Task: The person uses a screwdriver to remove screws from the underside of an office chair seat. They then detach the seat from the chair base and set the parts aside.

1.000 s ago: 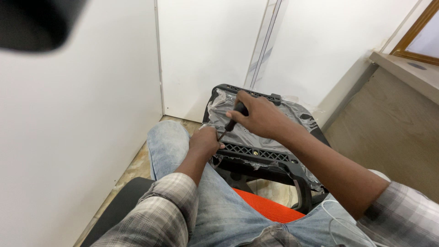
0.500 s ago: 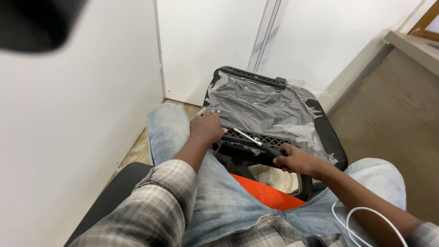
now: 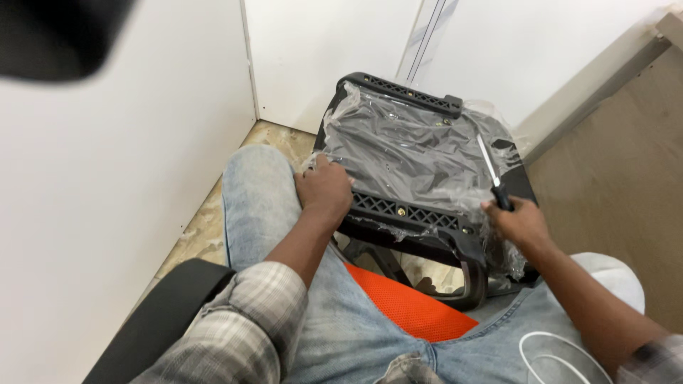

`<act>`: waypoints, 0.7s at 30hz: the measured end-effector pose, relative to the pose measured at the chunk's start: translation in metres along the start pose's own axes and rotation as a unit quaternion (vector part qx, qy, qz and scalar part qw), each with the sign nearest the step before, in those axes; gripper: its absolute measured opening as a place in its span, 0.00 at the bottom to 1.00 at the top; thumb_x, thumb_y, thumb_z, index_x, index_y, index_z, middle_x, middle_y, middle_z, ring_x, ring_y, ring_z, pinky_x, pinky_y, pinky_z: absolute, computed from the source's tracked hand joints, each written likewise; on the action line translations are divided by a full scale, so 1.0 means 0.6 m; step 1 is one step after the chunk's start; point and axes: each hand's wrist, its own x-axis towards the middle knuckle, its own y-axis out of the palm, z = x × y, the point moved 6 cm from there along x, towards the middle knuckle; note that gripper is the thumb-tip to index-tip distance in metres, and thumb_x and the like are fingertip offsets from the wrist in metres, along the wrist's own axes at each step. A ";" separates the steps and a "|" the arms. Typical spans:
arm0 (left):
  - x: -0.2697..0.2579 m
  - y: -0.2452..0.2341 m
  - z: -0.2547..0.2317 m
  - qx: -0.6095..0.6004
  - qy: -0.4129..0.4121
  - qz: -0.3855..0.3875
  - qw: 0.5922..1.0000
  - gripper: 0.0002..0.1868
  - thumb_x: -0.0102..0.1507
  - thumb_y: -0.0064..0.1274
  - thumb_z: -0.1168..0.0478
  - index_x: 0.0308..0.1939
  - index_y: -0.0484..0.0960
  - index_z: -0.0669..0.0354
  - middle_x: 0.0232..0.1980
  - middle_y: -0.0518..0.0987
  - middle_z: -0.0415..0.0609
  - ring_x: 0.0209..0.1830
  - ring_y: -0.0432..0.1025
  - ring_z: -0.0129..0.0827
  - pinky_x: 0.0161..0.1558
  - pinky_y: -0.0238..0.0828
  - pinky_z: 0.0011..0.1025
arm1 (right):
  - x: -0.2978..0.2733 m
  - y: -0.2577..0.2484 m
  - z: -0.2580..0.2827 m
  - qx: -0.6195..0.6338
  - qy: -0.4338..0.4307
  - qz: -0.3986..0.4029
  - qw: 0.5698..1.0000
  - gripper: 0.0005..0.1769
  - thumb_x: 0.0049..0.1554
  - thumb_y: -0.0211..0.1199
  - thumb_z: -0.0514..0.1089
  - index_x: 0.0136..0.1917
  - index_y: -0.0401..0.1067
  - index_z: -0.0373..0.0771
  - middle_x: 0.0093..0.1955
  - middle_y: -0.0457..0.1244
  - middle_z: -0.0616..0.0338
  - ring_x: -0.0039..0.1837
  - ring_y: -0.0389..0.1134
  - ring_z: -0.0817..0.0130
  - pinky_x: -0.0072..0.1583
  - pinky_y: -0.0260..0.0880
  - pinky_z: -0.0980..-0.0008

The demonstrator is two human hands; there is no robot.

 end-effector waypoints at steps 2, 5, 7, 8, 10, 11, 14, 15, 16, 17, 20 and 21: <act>-0.003 0.004 0.000 -0.008 -0.007 0.001 1.000 0.23 0.67 0.51 0.46 0.57 0.79 0.60 0.66 0.69 0.53 0.62 0.70 0.54 0.63 0.58 0.51 | 0.002 0.006 -0.011 -0.058 -0.033 -0.018 0.998 0.26 0.55 0.71 0.59 0.56 0.81 0.37 0.38 0.69 0.55 0.40 0.68 0.68 0.45 0.65 0.67; -0.012 0.012 -0.004 -0.007 -0.005 -0.035 0.999 0.22 0.68 0.49 0.49 0.60 0.74 0.61 0.67 0.66 0.56 0.68 0.61 0.58 0.66 0.52 0.55 | 0.012 0.011 -0.018 -0.074 0.020 -0.001 0.997 0.25 0.54 0.70 0.60 0.55 0.83 0.39 0.37 0.68 0.53 0.39 0.68 0.66 0.44 0.64 0.63; -0.023 0.020 -0.016 0.005 0.000 -0.101 0.995 0.22 0.67 0.48 0.52 0.60 0.72 0.61 0.66 0.65 0.58 0.72 0.53 0.61 0.67 0.47 0.59 | 0.017 0.007 -0.019 -0.077 0.050 0.015 0.996 0.25 0.55 0.69 0.60 0.56 0.82 0.40 0.36 0.68 0.52 0.38 0.68 0.63 0.43 0.65 0.60; -0.020 0.027 -0.016 -0.008 -0.002 -0.111 0.994 0.22 0.67 0.48 0.52 0.60 0.72 0.62 0.66 0.65 0.59 0.72 0.52 0.62 0.66 0.46 0.60 | 0.017 0.006 -0.014 -0.086 0.047 0.019 0.995 0.26 0.55 0.69 0.60 0.57 0.82 0.41 0.36 0.69 0.52 0.38 0.69 0.63 0.44 0.65 0.61; -0.014 0.041 -0.014 -0.033 -0.009 -0.130 0.991 0.22 0.67 0.46 0.52 0.58 0.72 0.63 0.65 0.64 0.61 0.72 0.49 0.62 0.66 0.44 0.62 | 0.016 0.004 -0.006 -0.090 0.043 0.026 0.995 0.26 0.55 0.68 0.60 0.57 0.82 0.41 0.35 0.69 0.52 0.38 0.70 0.64 0.44 0.66 0.62; -0.009 0.048 -0.011 -0.036 -0.007 -0.130 0.991 0.22 0.67 0.46 0.51 0.58 0.72 0.63 0.65 0.65 0.60 0.73 0.49 0.61 0.67 0.44 0.62 | 0.016 0.002 -0.004 -0.085 0.043 0.030 0.995 0.25 0.55 0.69 0.60 0.57 0.82 0.41 0.35 0.69 0.53 0.38 0.70 0.65 0.44 0.67 0.63; 0.013 0.063 0.001 -0.041 -0.001 -0.129 0.991 0.22 0.68 0.45 0.50 0.58 0.73 0.62 0.65 0.66 0.58 0.75 0.51 0.58 0.71 0.45 0.60 | 0.012 0.005 -0.002 -0.029 0.034 0.050 0.998 0.24 0.55 0.69 0.57 0.56 0.82 0.38 0.35 0.68 0.54 0.38 0.69 0.66 0.43 0.68 0.65; 0.024 0.065 0.004 -0.041 -0.001 -0.129 0.991 0.21 0.68 0.46 0.50 0.58 0.73 0.61 0.66 0.66 0.58 0.76 0.51 0.56 0.71 0.45 0.59 | 0.014 0.006 -0.002 -0.005 0.030 0.059 0.998 0.24 0.55 0.69 0.56 0.56 0.81 0.36 0.35 0.68 0.55 0.37 0.68 0.66 0.43 0.68 0.65; 0.036 0.065 0.007 -0.041 0.000 -0.130 0.991 0.21 0.68 0.46 0.50 0.58 0.74 0.61 0.66 0.67 0.57 0.76 0.52 0.55 0.72 0.45 0.59 | 0.016 0.007 -0.001 -0.019 0.031 0.062 0.997 0.24 0.55 0.69 0.55 0.56 0.81 0.36 0.35 0.68 0.55 0.37 0.68 0.66 0.42 0.67 0.65; 0.046 0.061 0.011 -0.029 -0.003 -0.143 0.989 0.22 0.68 0.45 0.49 0.59 0.73 0.61 0.66 0.66 0.57 0.76 0.52 0.53 0.71 0.45 0.59 | 0.018 0.009 -0.001 -0.033 0.032 0.064 0.997 0.23 0.55 0.70 0.55 0.56 0.81 0.36 0.35 0.68 0.54 0.37 0.67 0.67 0.42 0.66 0.65; 0.079 0.049 0.026 -0.017 -0.015 -0.155 0.988 0.24 0.69 0.45 0.46 0.61 0.71 0.59 0.68 0.64 0.56 0.76 0.51 0.50 0.69 0.46 0.59 | 0.024 0.035 0.002 -0.008 0.021 0.105 0.994 0.21 0.55 0.70 0.53 0.53 0.80 0.34 0.34 0.67 0.56 0.34 0.66 0.68 0.38 0.65 0.66; 0.094 0.046 0.034 -0.031 -0.025 -0.141 0.989 0.25 0.69 0.45 0.45 0.63 0.70 0.58 0.69 0.63 0.55 0.76 0.51 0.49 0.69 0.46 0.59 | 0.024 0.043 0.004 0.011 0.015 0.124 0.992 0.21 0.54 0.70 0.52 0.51 0.79 0.32 0.33 0.67 0.57 0.33 0.66 0.69 0.36 0.65 0.67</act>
